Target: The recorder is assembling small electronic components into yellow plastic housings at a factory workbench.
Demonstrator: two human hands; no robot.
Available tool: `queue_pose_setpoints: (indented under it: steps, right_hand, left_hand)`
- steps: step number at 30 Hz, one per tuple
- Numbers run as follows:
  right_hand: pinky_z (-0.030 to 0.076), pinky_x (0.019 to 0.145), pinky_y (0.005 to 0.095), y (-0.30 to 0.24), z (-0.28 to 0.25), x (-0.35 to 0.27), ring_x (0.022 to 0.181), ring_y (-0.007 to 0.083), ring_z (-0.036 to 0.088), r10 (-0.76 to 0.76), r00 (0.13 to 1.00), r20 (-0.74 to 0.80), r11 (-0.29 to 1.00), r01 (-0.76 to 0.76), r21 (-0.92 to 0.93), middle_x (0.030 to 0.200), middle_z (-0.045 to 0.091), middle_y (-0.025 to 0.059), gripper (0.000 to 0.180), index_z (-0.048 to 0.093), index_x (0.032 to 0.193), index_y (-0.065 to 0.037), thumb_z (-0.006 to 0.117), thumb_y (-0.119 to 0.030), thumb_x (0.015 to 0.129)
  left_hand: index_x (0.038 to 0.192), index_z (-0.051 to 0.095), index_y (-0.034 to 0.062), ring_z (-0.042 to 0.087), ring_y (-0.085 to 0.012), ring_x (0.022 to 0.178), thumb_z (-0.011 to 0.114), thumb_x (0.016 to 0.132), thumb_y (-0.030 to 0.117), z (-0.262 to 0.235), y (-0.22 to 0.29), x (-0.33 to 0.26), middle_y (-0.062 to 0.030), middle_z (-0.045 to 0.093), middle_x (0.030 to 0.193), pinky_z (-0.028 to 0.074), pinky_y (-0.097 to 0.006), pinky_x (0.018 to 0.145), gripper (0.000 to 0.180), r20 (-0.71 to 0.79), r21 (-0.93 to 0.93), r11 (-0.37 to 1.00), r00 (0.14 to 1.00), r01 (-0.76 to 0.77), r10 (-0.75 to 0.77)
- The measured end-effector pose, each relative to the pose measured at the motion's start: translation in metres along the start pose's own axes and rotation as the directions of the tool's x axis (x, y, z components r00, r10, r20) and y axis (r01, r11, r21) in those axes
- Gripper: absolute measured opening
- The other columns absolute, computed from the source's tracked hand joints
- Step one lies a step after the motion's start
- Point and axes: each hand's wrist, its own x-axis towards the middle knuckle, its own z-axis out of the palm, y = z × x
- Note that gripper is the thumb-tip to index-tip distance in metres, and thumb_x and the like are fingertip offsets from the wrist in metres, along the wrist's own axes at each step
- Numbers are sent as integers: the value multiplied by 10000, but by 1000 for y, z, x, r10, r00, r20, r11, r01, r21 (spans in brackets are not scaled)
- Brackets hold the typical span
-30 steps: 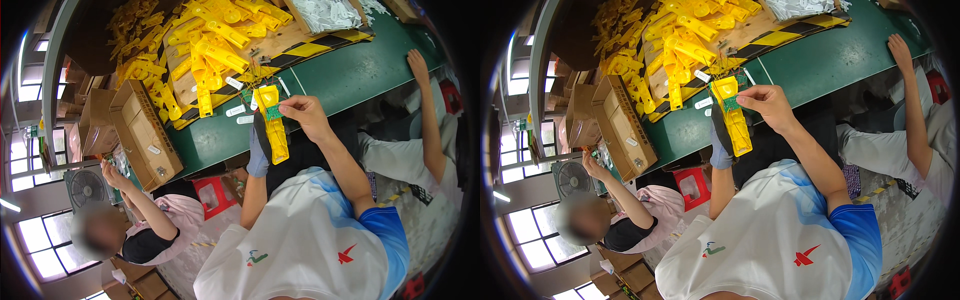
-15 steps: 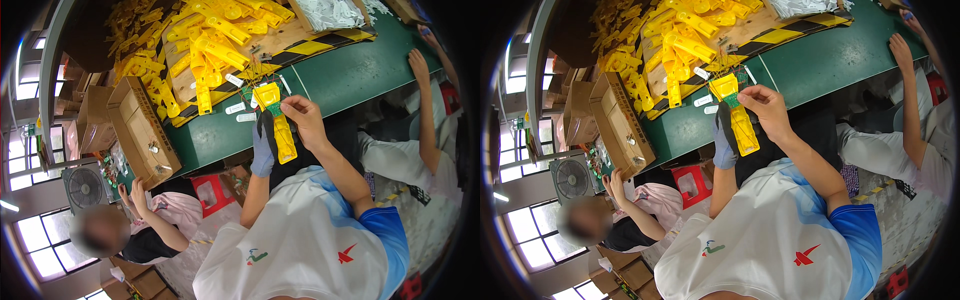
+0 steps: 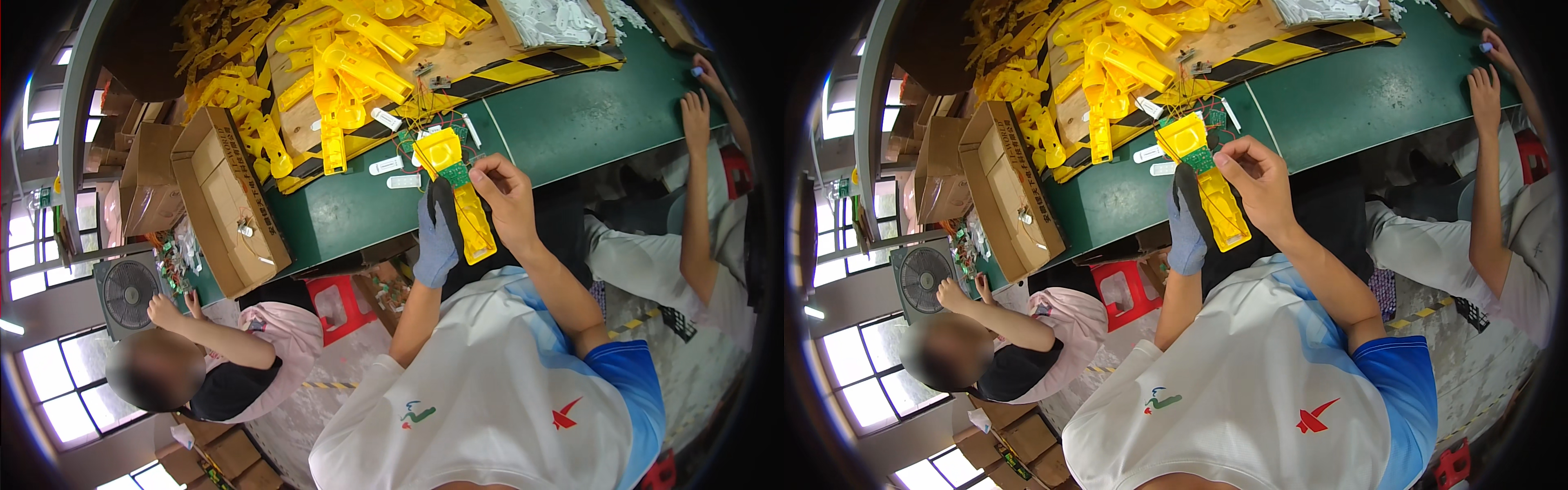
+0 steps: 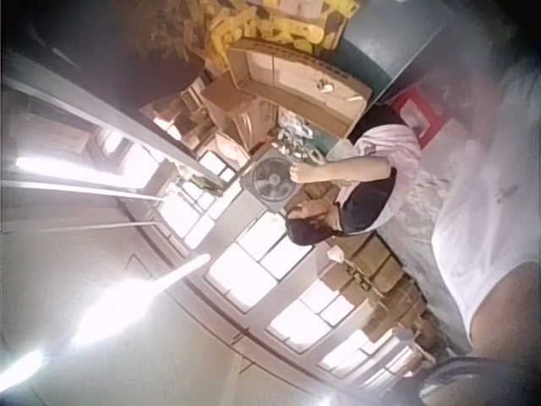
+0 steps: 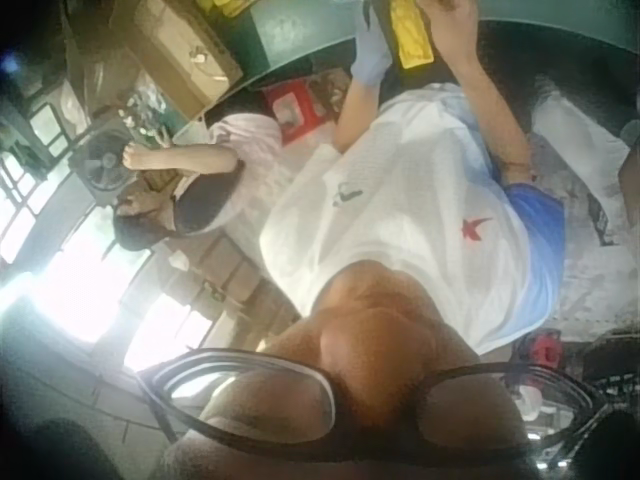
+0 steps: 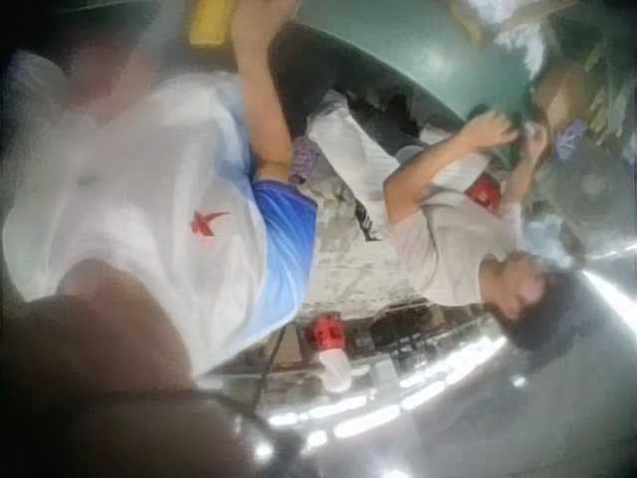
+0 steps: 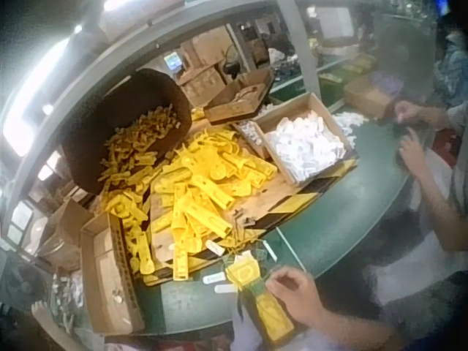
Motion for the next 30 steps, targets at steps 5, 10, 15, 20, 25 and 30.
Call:
queue_pose_setpoints:
  steps: [5,10,15,20,25,30]
  right_hand:
    - [457,747,208,-3,0,-3,838,43,558,-58,998,12,996,58,-63,859,601,-5,91,604,918,-8,661,-79,925]
    - [453,762,212,-3,-5,-16,848,49,553,-17,1000,-10,999,17,-28,873,596,-1,84,599,914,-13,660,-70,923]
    - [446,776,207,-15,-7,-16,845,48,552,32,999,8,998,-32,-52,870,594,-2,73,598,919,-14,652,-62,926]
    - [442,772,200,-20,-16,-10,828,42,555,35,999,37,995,-31,-94,860,596,-8,70,602,926,-14,655,-60,922]
    - [443,766,200,-20,-20,-12,813,39,552,88,995,54,985,-79,-153,860,607,-6,80,596,905,-16,659,-64,919]
    - [447,733,198,-6,-14,-24,795,28,547,95,995,-19,995,-96,-22,836,609,-8,111,578,873,-28,663,-78,924]
  left_hand:
    - [1118,538,16,580,-130,813,437,1035,272,-10,-9,-7,-58,599,929,494,-286,717,288,63,54,997,997,-54,51]
    - [1271,445,14,588,-170,964,405,1044,274,-20,-12,-12,-104,574,1109,502,-317,835,348,190,107,994,981,15,-35]
    - [1258,450,15,603,-173,944,398,1043,273,-14,-13,-10,-103,587,1081,513,-314,815,340,145,30,996,986,79,-83]
    - [1209,481,20,637,-166,831,407,1038,273,-5,4,-6,-92,615,970,533,-303,713,314,238,20,995,966,95,-97]
    - [1168,494,21,621,-145,785,439,1032,275,4,14,-11,-73,609,880,515,-286,677,293,201,-44,986,968,160,-148]
    - [1149,497,19,575,-135,785,431,1034,255,-3,-10,-19,-77,587,930,486,-285,682,271,97,51,992,988,119,-124]
